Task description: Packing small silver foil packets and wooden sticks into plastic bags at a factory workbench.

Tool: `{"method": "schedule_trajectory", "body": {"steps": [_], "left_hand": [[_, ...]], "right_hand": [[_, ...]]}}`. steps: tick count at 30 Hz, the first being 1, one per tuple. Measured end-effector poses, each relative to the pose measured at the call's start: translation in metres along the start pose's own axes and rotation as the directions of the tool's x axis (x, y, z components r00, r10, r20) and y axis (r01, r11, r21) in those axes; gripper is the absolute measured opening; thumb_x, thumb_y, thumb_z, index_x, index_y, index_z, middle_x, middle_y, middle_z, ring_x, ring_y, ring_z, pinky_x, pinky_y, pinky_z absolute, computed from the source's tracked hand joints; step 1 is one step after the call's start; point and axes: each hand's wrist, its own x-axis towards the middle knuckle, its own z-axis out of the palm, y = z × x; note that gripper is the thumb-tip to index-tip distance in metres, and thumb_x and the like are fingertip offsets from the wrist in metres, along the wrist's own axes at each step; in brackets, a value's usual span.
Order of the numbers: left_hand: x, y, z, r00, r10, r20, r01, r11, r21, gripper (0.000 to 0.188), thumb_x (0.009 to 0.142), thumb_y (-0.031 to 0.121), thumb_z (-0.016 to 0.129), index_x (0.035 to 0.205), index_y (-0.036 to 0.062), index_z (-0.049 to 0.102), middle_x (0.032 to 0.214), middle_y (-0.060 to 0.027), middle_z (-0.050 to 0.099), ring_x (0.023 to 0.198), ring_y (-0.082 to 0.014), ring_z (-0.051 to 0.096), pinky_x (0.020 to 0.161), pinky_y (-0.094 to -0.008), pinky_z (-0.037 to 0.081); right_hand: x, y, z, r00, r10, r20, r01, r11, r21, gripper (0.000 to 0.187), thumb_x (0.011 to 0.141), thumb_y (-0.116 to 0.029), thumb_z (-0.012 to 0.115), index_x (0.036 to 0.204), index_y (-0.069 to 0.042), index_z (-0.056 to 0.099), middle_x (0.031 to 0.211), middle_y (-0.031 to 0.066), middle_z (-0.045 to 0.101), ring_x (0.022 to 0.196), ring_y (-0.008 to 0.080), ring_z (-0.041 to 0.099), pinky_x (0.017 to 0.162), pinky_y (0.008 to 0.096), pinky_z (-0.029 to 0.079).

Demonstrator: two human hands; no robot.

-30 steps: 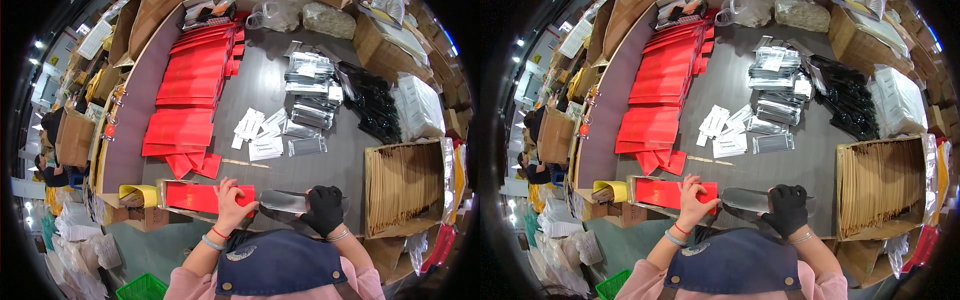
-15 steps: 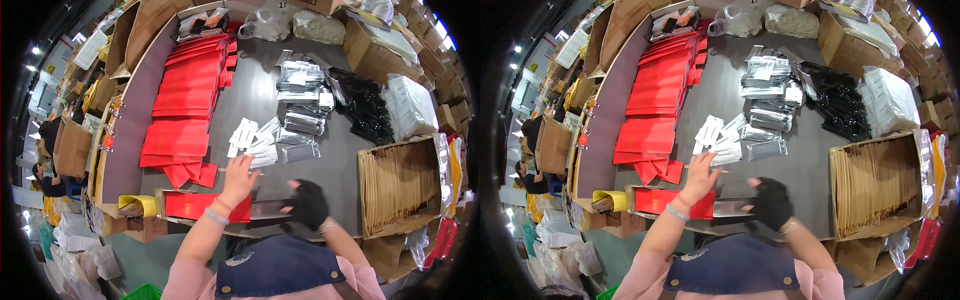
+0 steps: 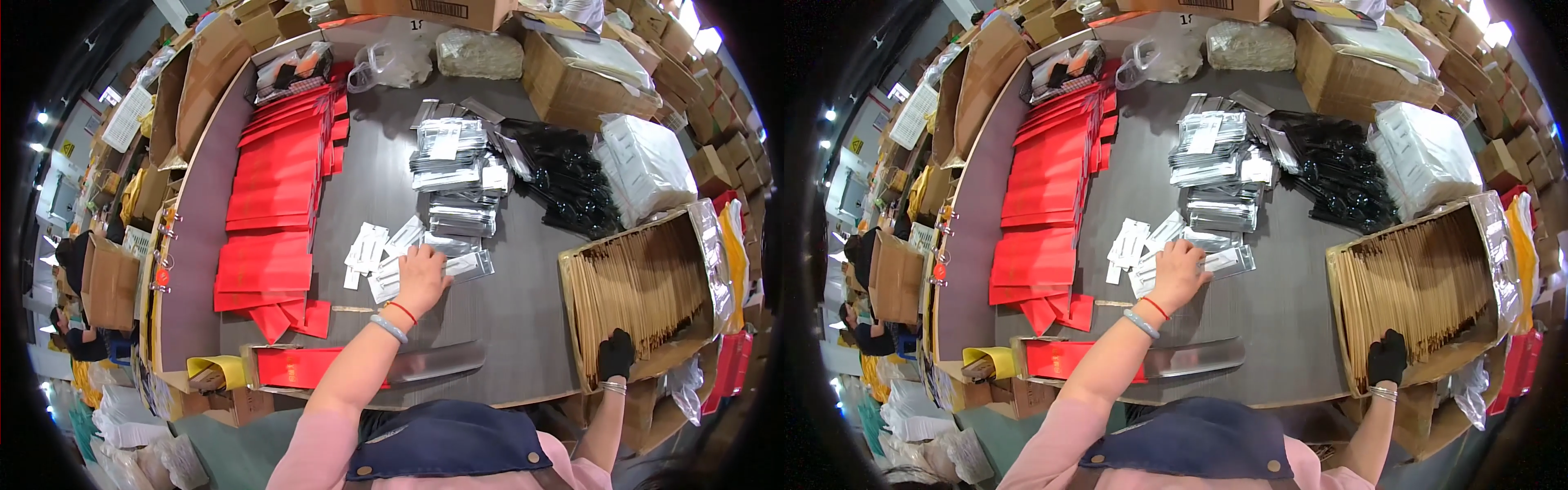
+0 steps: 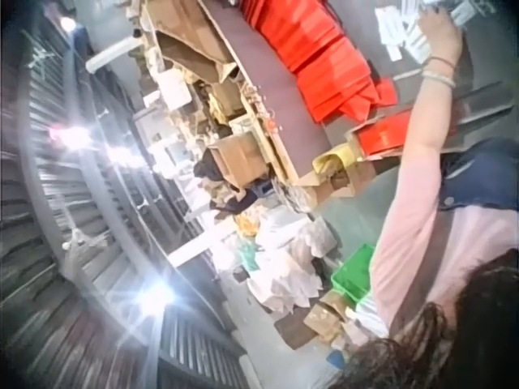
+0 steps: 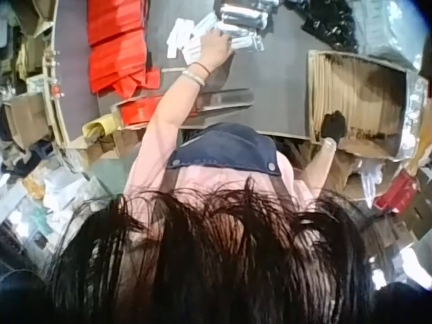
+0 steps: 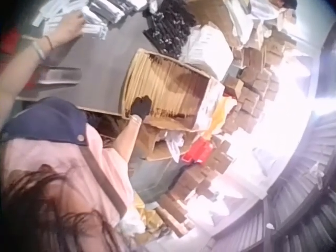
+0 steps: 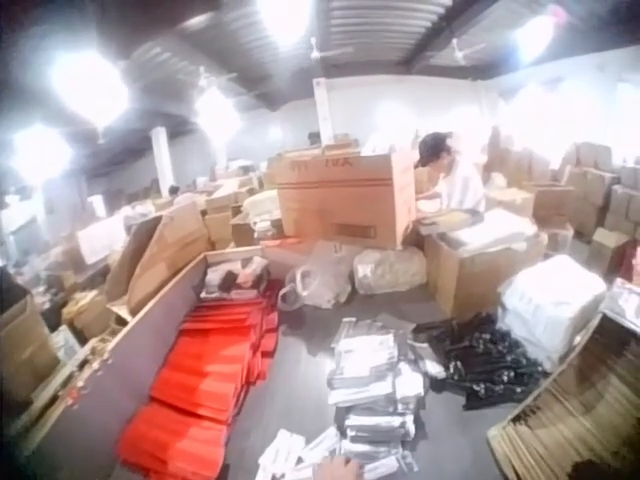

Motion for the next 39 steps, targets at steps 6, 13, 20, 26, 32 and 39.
{"method": "schedule_trajectory", "body": {"steps": [6,13,20,26,32,39], "left_hand": [[-0.018,0.005,-0.016,0.968,-0.058,0.244,0.153,0.906,-0.394,0.026,0.072,0.019,0.076,0.090,0.0051,0.062,0.073,-0.0130,0.063,0.067,-0.0298,0.061,0.066,-0.0415,0.049],[-0.128,0.007,-0.085,0.874,-0.012,0.485,0.026,0.999,-0.022,0.033,0.067,0.023,0.081,0.092,0.0083,0.064,0.098,-0.0060,0.063,0.099,-0.0262,0.057,0.086,-0.0437,0.044],[-0.181,-0.009,-0.087,0.974,0.015,0.227,-0.006,0.999,-0.041,0.068,0.056,0.022,0.086,0.117,0.0082,0.061,0.117,-0.0079,0.056,0.113,-0.0327,0.047,0.100,-0.0449,0.037],[-0.171,0.002,-0.116,0.972,-0.070,0.226,0.040,0.990,0.134,0.078,0.055,0.021,0.086,0.125,0.0077,0.054,0.125,-0.0108,0.050,0.117,-0.0339,0.044,0.102,-0.0489,0.035],[-0.181,-0.017,-0.111,0.980,-0.023,0.198,0.026,1.000,-0.013,0.075,0.058,0.022,0.085,0.124,0.0043,0.055,0.125,-0.0106,0.052,0.115,-0.0336,0.045,0.101,-0.0478,0.036],[-0.176,-0.017,-0.099,0.987,0.022,0.161,-0.010,0.997,-0.074,0.071,0.061,0.024,0.084,0.122,0.0026,0.055,0.123,-0.0100,0.054,0.116,-0.0325,0.045,0.101,-0.0461,0.036]], "right_hand": [[0.009,0.032,0.012,0.981,0.134,-0.140,-0.142,0.989,-0.048,0.035,0.094,-0.018,0.054,0.122,0.004,0.055,0.124,0.0183,0.059,0.111,0.0305,0.058,0.097,0.0364,0.045],[-0.037,-0.129,0.006,0.796,-0.602,0.068,0.559,0.773,0.299,0.020,0.090,-0.016,0.059,0.105,-0.005,0.066,0.082,0.0146,0.061,0.079,0.0332,0.059,0.069,0.0410,0.046],[-0.068,-0.183,0.074,0.417,-0.884,0.212,0.803,0.467,0.370,0.032,0.076,-0.014,0.070,0.108,-0.018,0.068,0.076,0.0101,0.062,0.071,0.0307,0.059,0.062,0.0403,0.047],[-0.056,-0.185,0.081,0.505,-0.861,0.061,0.786,0.488,0.380,0.018,0.078,-0.012,0.069,0.096,-0.012,0.070,0.082,0.0095,0.064,0.078,0.0299,0.060,0.069,0.0399,0.049],[-0.043,-0.188,0.068,0.481,-0.852,0.206,0.790,0.523,0.321,0.015,0.077,-0.009,0.067,0.091,-0.012,0.070,0.083,0.0109,0.064,0.081,0.0299,0.060,0.069,0.0404,0.048],[-0.028,-0.177,0.072,0.428,-0.886,0.178,0.815,0.464,0.348,0.019,0.077,-0.004,0.066,0.095,-0.010,0.069,0.081,0.0127,0.061,0.078,0.0311,0.060,0.068,0.0401,0.048]]}}
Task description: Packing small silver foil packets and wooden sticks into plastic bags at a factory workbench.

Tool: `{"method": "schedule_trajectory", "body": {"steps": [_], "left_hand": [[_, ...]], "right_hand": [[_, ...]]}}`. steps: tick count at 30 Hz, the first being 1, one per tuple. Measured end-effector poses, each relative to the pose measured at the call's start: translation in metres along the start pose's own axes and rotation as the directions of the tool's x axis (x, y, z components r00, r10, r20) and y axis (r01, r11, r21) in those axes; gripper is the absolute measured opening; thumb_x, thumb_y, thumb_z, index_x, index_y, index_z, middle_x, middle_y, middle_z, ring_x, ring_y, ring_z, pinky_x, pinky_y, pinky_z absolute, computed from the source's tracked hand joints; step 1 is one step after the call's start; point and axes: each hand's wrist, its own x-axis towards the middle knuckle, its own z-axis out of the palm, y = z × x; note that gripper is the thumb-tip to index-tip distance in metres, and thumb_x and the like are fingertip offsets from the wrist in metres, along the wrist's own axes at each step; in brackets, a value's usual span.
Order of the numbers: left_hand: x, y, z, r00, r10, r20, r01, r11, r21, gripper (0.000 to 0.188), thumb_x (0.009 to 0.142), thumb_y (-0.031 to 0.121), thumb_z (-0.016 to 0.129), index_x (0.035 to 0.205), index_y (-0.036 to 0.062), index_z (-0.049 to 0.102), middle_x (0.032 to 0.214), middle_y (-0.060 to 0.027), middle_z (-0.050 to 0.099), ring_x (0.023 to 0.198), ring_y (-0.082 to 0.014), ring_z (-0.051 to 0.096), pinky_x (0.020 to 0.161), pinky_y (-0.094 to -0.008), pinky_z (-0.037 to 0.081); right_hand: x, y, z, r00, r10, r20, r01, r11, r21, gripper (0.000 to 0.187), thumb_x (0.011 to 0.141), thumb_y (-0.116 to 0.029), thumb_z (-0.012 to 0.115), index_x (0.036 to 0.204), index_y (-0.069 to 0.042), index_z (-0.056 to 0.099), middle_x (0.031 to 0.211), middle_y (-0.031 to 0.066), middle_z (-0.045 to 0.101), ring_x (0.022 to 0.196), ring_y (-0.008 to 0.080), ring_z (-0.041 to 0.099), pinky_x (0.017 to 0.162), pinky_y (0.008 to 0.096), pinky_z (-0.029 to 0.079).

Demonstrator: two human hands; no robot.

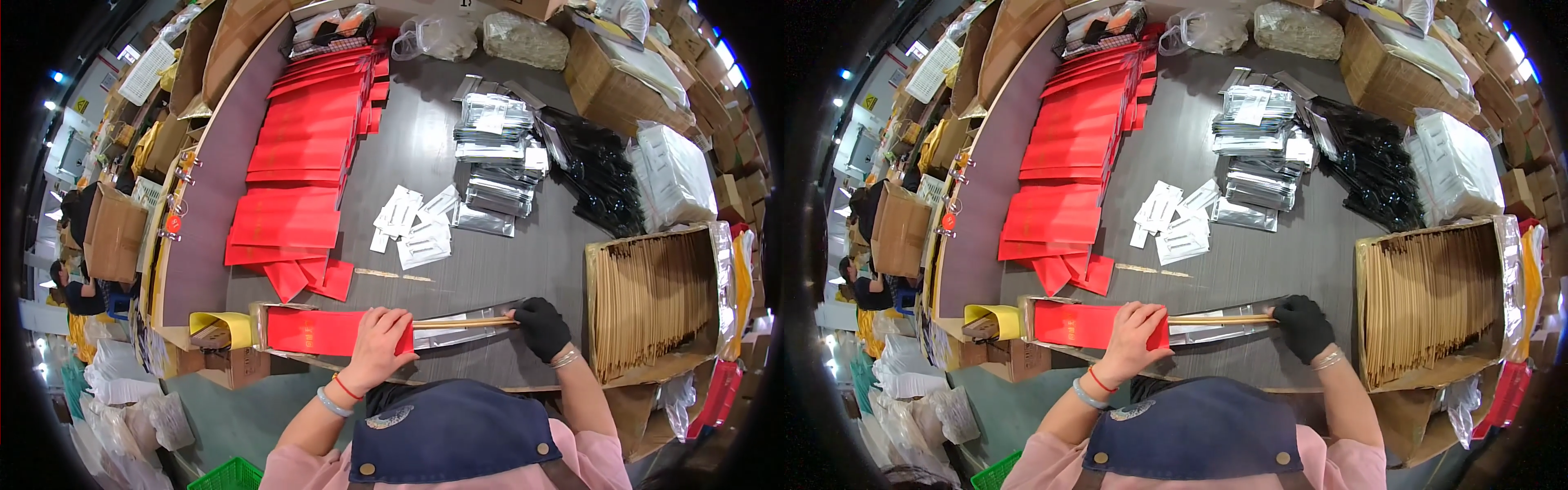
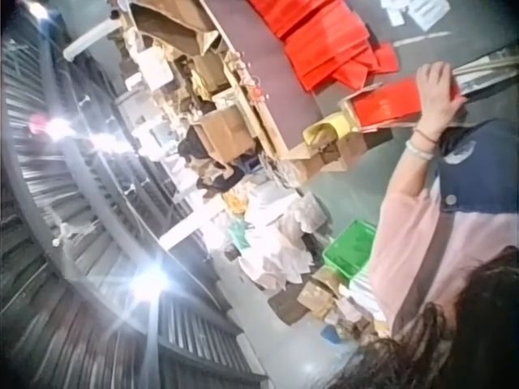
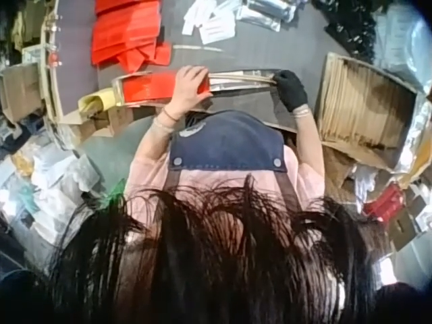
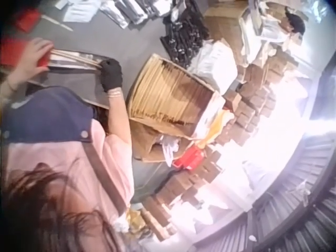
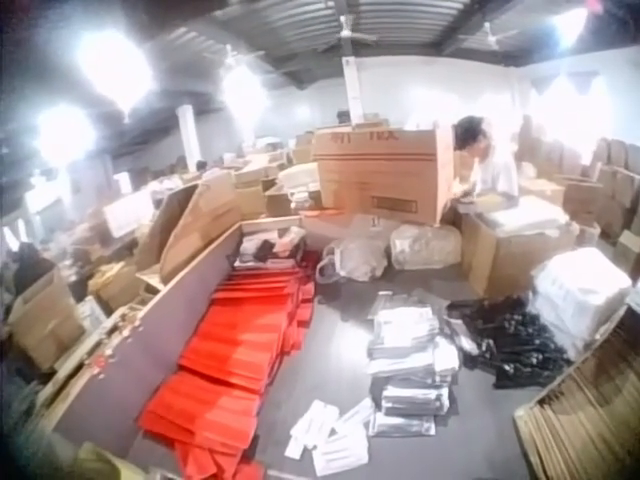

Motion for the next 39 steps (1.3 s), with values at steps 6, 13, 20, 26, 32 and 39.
{"method": "schedule_trajectory", "body": {"steps": [6,13,20,26,32,39], "left_hand": [[0.012,0.017,0.002,0.998,-0.054,0.029,0.049,0.989,0.141,0.073,0.060,0.023,0.084,0.124,0.0040,0.054,0.122,-0.0086,0.053,0.116,-0.0314,0.045,0.101,-0.0438,0.036],[0.023,0.020,0.020,1.000,-0.008,0.001,0.007,0.998,0.057,0.074,0.060,0.017,0.083,0.127,0.0043,0.052,0.123,-0.0095,0.052,0.116,-0.0309,0.046,0.099,-0.0431,0.037],[0.027,0.014,0.021,0.997,0.077,0.010,-0.078,0.993,0.087,0.061,0.074,0.023,0.073,0.128,0.0057,0.052,0.119,-0.0112,0.053,0.111,-0.0303,0.049,0.093,-0.0432,0.040],[0.043,0.018,-0.009,0.951,0.094,0.295,-0.150,0.974,0.172,0.048,0.066,0.015,0.073,0.113,0.0189,0.062,0.107,-0.0116,0.054,0.101,-0.0327,0.051,0.087,-0.0437,0.043],[0.078,-0.022,-0.091,0.956,0.145,0.257,-0.202,0.956,0.211,0.014,0.064,0.007,0.064,0.078,0.0088,0.064,0.097,-0.0146,0.056,0.092,-0.0355,0.053,0.075,-0.0436,0.047],[0.014,-0.030,-0.014,0.957,-0.191,-0.217,0.223,0.966,0.131,0.047,0.067,0.038,0.081,0.096,0.0060,0.061,0.121,-0.0148,0.054,0.117,-0.0360,0.046,0.100,-0.0508,0.034]], "right_hand": [[0.024,-0.037,0.021,0.995,-0.009,-0.098,0.025,0.986,0.163,0.022,0.075,-0.011,0.073,0.096,-0.009,0.068,0.089,0.0112,0.064,0.084,0.0303,0.062,0.074,0.0385,0.051],[0.037,-0.091,0.071,0.999,0.035,-0.033,-0.020,0.931,0.366,0.019,0.077,-0.015,0.072,0.083,-0.003,0.059,0.081,0.0182,0.059,0.076,0.0367,0.059,0.067,0.0406,0.048],[0.042,-0.104,0.062,0.946,0.283,0.161,-0.325,0.811,0.487,0.029,0.072,-0.008,0.075,0.095,-0.005,0.057,0.091,0.0126,0.058,0.085,0.0302,0.059,0.075,0.0369,0.049],[0.045,-0.088,0.034,0.999,-0.046,-0.014,0.043,0.987,-0.158,0.056,0.065,-0.045,0.078,0.107,-0.013,0.058,0.095,0.0092,0.059,0.095,0.0267,0.058,0.091,0.0450,0.036],[0.032,-0.065,-0.018,0.977,0.211,-0.013,-0.212,0.976,-0.046,0.058,0.061,-0.038,0.082,0.107,-0.011,0.059,0.094,0.0086,0.061,0.093,0.0310,0.059,0.080,0.0428,0.044],[0.025,-0.088,-0.011,0.966,0.253,0.053,-0.240,0.955,-0.174,0.059,0.060,-0.038,0.082,0.108,-0.013,0.059,0.101,0.0072,0.060,0.094,0.0302,0.056,0.082,0.0449,0.041]]}}
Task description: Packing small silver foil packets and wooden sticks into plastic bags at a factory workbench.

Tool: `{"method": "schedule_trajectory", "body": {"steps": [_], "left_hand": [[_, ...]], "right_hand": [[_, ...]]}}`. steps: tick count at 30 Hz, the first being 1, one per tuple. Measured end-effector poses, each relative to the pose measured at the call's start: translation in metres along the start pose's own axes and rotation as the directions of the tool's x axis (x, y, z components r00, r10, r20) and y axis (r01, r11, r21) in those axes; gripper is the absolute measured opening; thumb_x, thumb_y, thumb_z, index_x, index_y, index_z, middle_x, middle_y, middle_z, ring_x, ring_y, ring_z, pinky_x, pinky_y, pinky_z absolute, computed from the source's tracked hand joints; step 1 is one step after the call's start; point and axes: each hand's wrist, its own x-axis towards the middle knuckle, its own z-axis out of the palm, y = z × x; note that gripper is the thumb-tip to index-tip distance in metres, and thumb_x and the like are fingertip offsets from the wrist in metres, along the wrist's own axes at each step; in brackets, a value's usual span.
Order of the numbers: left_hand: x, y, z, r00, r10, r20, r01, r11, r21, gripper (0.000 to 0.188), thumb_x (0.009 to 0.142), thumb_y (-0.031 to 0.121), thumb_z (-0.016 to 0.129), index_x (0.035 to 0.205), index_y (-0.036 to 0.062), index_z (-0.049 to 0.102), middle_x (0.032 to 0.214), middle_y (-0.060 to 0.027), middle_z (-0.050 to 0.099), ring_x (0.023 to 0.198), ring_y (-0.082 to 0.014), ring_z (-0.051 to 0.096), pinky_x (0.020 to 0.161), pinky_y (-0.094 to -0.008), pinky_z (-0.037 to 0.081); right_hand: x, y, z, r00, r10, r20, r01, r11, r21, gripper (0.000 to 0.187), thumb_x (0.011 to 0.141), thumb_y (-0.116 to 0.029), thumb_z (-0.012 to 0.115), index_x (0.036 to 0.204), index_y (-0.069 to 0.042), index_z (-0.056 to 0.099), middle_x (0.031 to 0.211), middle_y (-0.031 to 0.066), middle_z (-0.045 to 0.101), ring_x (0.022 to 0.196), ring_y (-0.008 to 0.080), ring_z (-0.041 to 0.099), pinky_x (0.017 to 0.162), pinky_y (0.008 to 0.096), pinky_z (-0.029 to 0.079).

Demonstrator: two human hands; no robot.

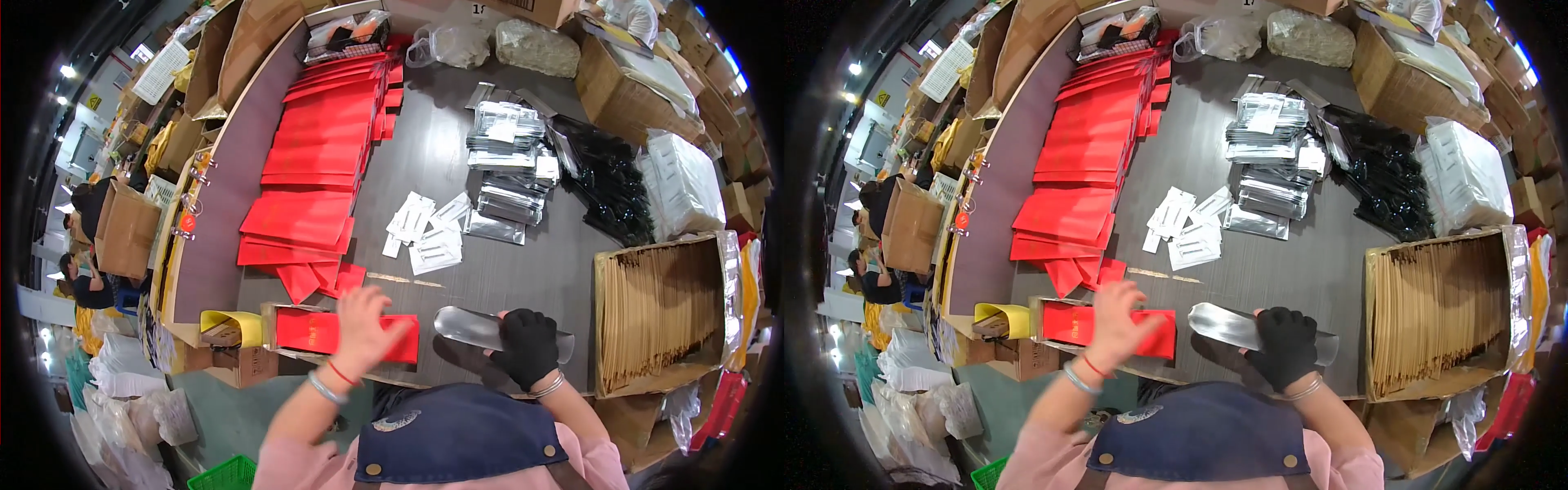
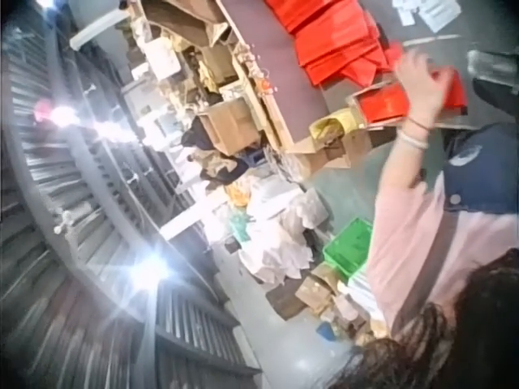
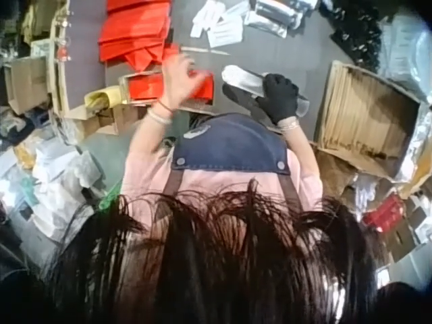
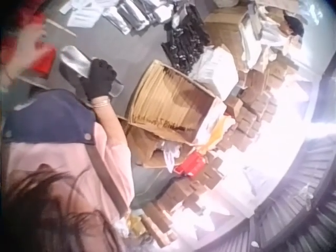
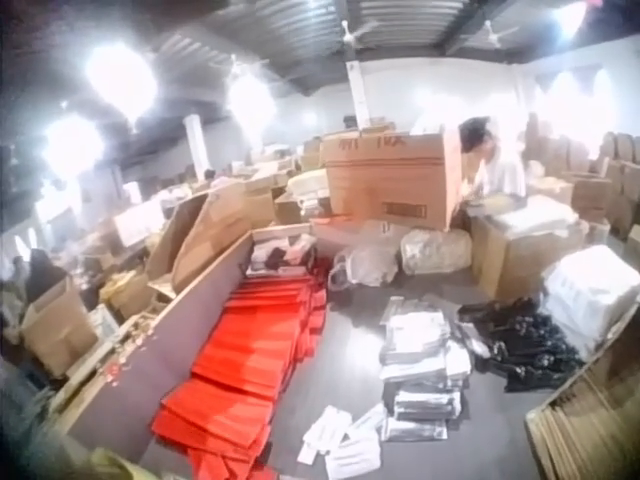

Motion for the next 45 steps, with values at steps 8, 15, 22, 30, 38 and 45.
{"method": "schedule_trajectory", "body": {"steps": [8,15,22,30,38,45], "left_hand": [[-0.035,0.010,0.034,0.972,-0.232,0.042,0.236,0.948,-0.214,0.068,0.062,0.032,0.087,0.116,0.0061,0.053,0.130,-0.0155,0.050,0.131,-0.0363,0.037,0.112,-0.0557,0.016],[-0.029,0.015,0.023,0.956,-0.252,0.148,0.282,0.931,-0.233,0.075,0.066,0.032,0.085,0.125,0.0055,0.048,0.137,-0.0166,0.046,0.135,-0.0383,0.033,0.114,-0.0562,0.012],[0.003,0.014,0.003,0.906,-0.195,0.375,0.290,0.932,-0.217,0.070,0.073,0.031,0.078,0.130,0.0065,0.045,0.134,-0.0185,0.046,0.132,-0.0424,0.035,0.112,-0.0556,0.018],[0.106,0.011,0.074,0.995,0.095,-0.037,-0.097,0.991,-0.090,0.034,0.075,0.013,0.074,0.107,0.0075,0.064,0.100,-0.0134,0.060,0.096,-0.0324,0.056,0.084,-0.0425,0.047],[0.101,-0.004,0.061,0.994,0.111,-0.005,-0.111,0.993,-0.028,0.020,0.074,0.012,0.073,0.093,0.0092,0.069,0.084,-0.0097,0.063,0.079,-0.0317,0.062,0.069,-0.0421,0.050],[0.093,-0.016,0.048,0.996,0.079,-0.028,-0.082,0.990,-0.111,0.012,0.077,0.017,0.071,0.088,0.0112,0.072,0.081,-0.0084,0.063,0.076,-0.0301,0.063,0.069,-0.0406,0.050]], "right_hand": [[0.003,-0.015,-0.001,0.985,-0.093,0.146,0.107,0.990,-0.090,0.061,0.062,-0.041,0.080,0.113,-0.016,0.059,0.105,0.0063,0.059,0.098,0.0283,0.054,0.089,0.0441,0.036],[0.018,-0.033,0.037,0.956,-0.199,0.218,0.185,0.979,0.080,0.064,0.064,-0.044,0.078,0.115,-0.010,0.058,0.106,0.0115,0.061,0.097,0.0313,0.057,0.086,0.0456,0.040],[0.055,-0.006,0.042,0.932,-0.336,-0.136,0.362,0.886,0.290,0.077,0.067,-0.043,0.080,0.129,-0.009,0.052,0.124,0.0158,0.055,0.115,0.0337,0.051,0.096,0.0464,0.038],[0.155,0.062,-0.001,0.759,-0.157,-0.632,0.069,0.984,-0.161,0.047,0.074,-0.032,0.075,0.116,-0.017,0.060,0.109,0.0054,0.057,0.104,0.0276,0.052,0.088,0.0455,0.038],[0.177,0.082,0.018,0.936,-0.130,-0.328,0.018,0.946,-0.323,0.068,0.064,-0.044,0.078,0.121,-0.015,0.055,0.113,0.0049,0.054,0.107,0.0258,0.051,0.087,0.0450,0.038],[0.183,0.075,0.013,0.947,-0.029,-0.319,-0.049,0.971,-0.234,0.077,0.062,-0.044,0.080,0.126,-0.013,0.051,0.114,0.0098,0.053,0.110,0.0310,0.050,0.090,0.0442,0.040]]}}
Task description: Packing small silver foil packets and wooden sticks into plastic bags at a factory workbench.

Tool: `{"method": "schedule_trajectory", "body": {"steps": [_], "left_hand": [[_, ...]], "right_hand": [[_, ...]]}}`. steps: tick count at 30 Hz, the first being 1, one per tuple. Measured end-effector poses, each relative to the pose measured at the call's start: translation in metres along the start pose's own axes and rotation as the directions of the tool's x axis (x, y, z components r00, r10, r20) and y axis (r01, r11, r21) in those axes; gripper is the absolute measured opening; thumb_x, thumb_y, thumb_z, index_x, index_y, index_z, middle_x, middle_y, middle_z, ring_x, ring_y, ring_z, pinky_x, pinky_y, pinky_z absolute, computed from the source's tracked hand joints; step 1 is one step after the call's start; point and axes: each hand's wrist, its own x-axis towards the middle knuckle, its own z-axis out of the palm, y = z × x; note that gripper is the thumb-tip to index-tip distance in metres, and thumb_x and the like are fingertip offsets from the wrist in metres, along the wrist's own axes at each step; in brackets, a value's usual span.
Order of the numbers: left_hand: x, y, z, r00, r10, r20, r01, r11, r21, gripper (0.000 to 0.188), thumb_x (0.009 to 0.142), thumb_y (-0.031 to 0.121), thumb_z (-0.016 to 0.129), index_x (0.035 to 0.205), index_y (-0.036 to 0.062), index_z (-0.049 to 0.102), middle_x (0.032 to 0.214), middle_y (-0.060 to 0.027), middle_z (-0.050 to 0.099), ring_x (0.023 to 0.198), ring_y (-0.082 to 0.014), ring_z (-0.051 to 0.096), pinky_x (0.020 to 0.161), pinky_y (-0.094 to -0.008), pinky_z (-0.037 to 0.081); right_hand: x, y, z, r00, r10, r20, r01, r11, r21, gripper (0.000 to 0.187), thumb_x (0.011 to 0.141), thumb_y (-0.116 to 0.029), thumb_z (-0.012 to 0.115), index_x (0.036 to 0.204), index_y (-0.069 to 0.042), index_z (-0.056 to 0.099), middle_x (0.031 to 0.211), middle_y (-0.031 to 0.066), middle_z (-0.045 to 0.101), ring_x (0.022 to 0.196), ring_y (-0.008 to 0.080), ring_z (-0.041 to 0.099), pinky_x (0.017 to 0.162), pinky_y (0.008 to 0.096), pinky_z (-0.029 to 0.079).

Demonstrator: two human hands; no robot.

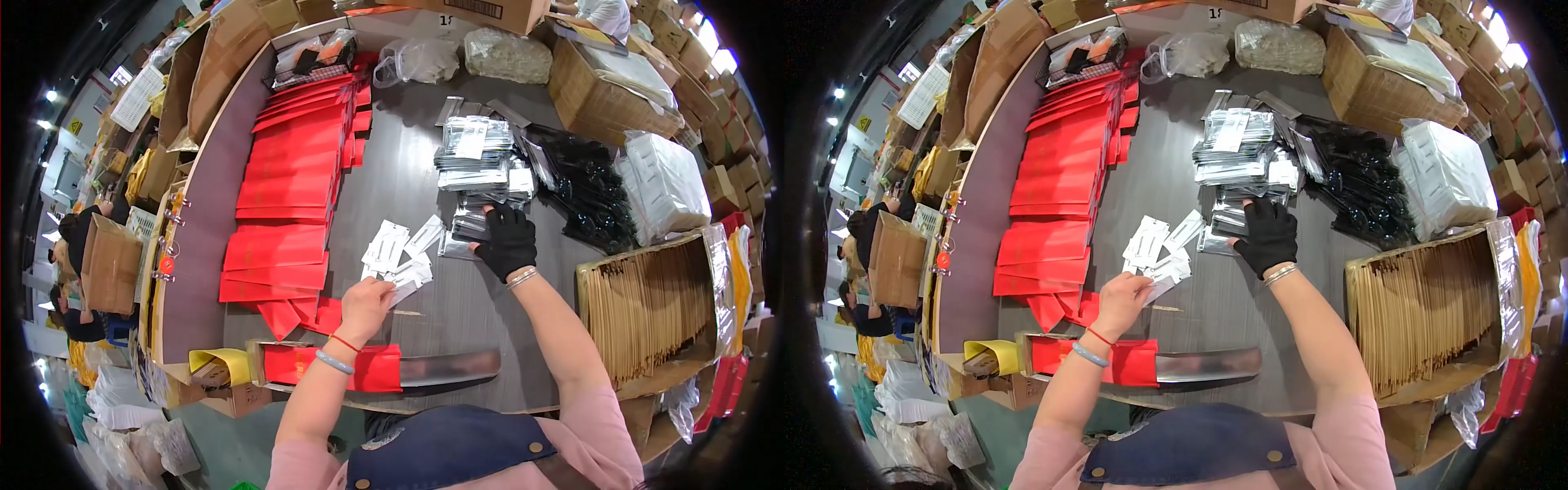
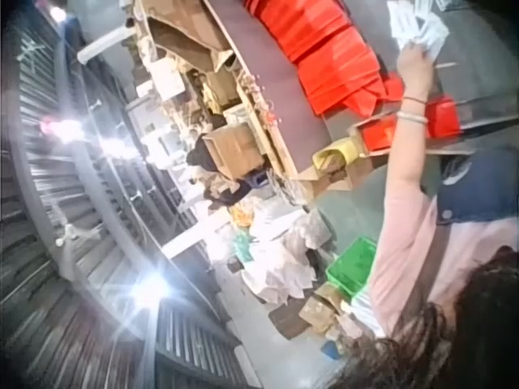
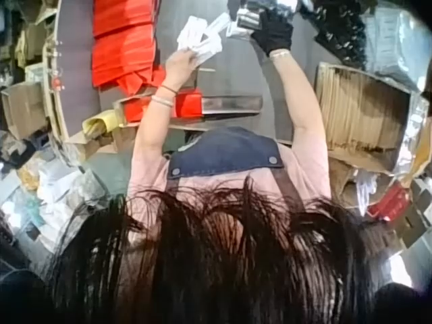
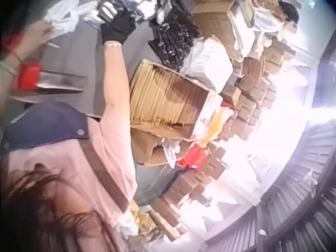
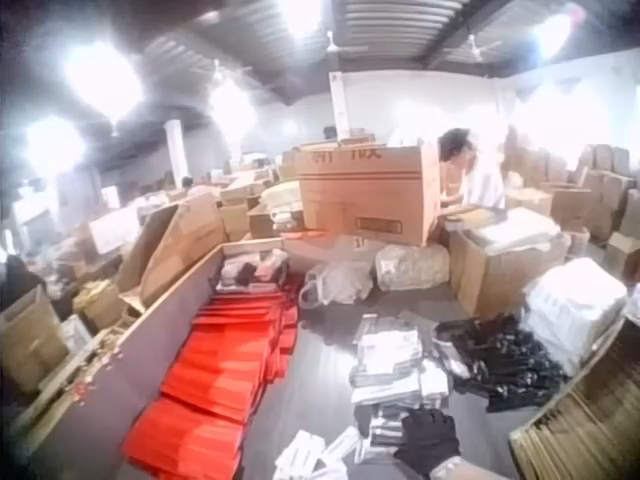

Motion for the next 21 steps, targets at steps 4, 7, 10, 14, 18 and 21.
{"method": "schedule_trajectory", "body": {"steps": [4,7,10,14,18,21], "left_hand": [[-0.008,0.000,-0.012,0.990,-0.123,0.065,0.128,0.989,-0.070,0.012,0.079,0.015,0.071,0.089,0.0094,0.072,0.080,-0.0101,0.065,0.076,-0.0302,0.064,0.067,-0.0397,0.051],[-0.011,0.007,-0.017,0.990,-0.118,0.073,0.127,0.984,-0.127,0.012,0.079,0.016,0.072,0.090,0.0086,0.072,0.082,-0.0104,0.066,0.076,-0.0298,0.064,0.067,-0.0386,0.051],[-0.016,0.011,-0.024,0.992,-0.110,0.067,0.121,0.977,-0.178,0.013,0.080,0.015,0.071,0.090,0.0074,0.072,0.083,-0.0107,0.066,0.076,-0.0294,0.065,0.066,-0.0373,0.051],[-0.028,0.013,-0.041,0.989,-0.140,0.048,0.148,0.956,-0.253,0.014,0.079,0.008,0.072,0.091,0.0019,0.071,0.082,-0.0121,0.067,0.075,-0.0249,0.066,0.066,-0.0323,0.051],[-0.046,0.014,-0.062,0.977,-0.201,0.075,0.215,0.921,-0.324,0.013,0.079,0.006,0.071,0.091,0.0004,0.070,0.081,-0.0117,0.066,0.074,-0.0213,0.065,0.066,-0.0300,0.050],[-0.047,0.019,-0.064,0.974,-0.194,0.114,0.222,0.915,-0.336,0.012,0.080,0.005,0.070,0.091,0.0016,0.069,0.086,-0.0116,0.067,0.079,-0.0251,0.066,0.070,-0.0321,0.052]], "right_hand": [[-0.007,0.000,-0.005,0.997,-0.056,0.053,0.060,0.994,-0.095,0.078,0.062,-0.046,0.080,0.126,-0.013,0.051,0.118,0.0103,0.053,0.111,0.0308,0.050,0.090,0.0440,0.042],[0.013,0.003,-0.011,0.987,0.055,0.152,-0.050,0.998,-0.035,0.081,0.061,-0.048,0.081,0.128,-0.013,0.050,0.122,0.0106,0.052,0.116,0.0305,0.047,0.090,0.0458,0.042],[0.006,0.008,0.004,0.989,0.018,0.147,-0.015,1.000,-0.024,0.081,0.063,-0.045,0.080,0.130,-0.013,0.047,0.123,0.0117,0.052,0.113,0.0306,0.051,0.089,0.0454,0.042],[-0.030,0.000,-0.005,0.976,-0.081,0.203,0.080,0.997,0.014,0.072,0.061,-0.036,0.082,0.122,-0.013,0.050,0.116,0.0088,0.057,0.105,0.0292,0.056,0.087,0.0436,0.043],[-0.059,-0.017,-0.038,0.915,-0.259,0.308,0.231,0.965,0.127,0.052,0.064,-0.036,0.081,0.107,-0.014,0.061,0.097,0.0085,0.065,0.091,0.0284,0.063,0.079,0.0415,0.048],[-0.039,-0.008,-0.052,0.891,-0.173,0.421,0.127,0.983,0.135,0.046,0.068,-0.038,0.080,0.104,-0.014,0.066,0.093,0.0103,0.068,0.088,0.0297,0.066,0.076,0.0418,0.051]]}}
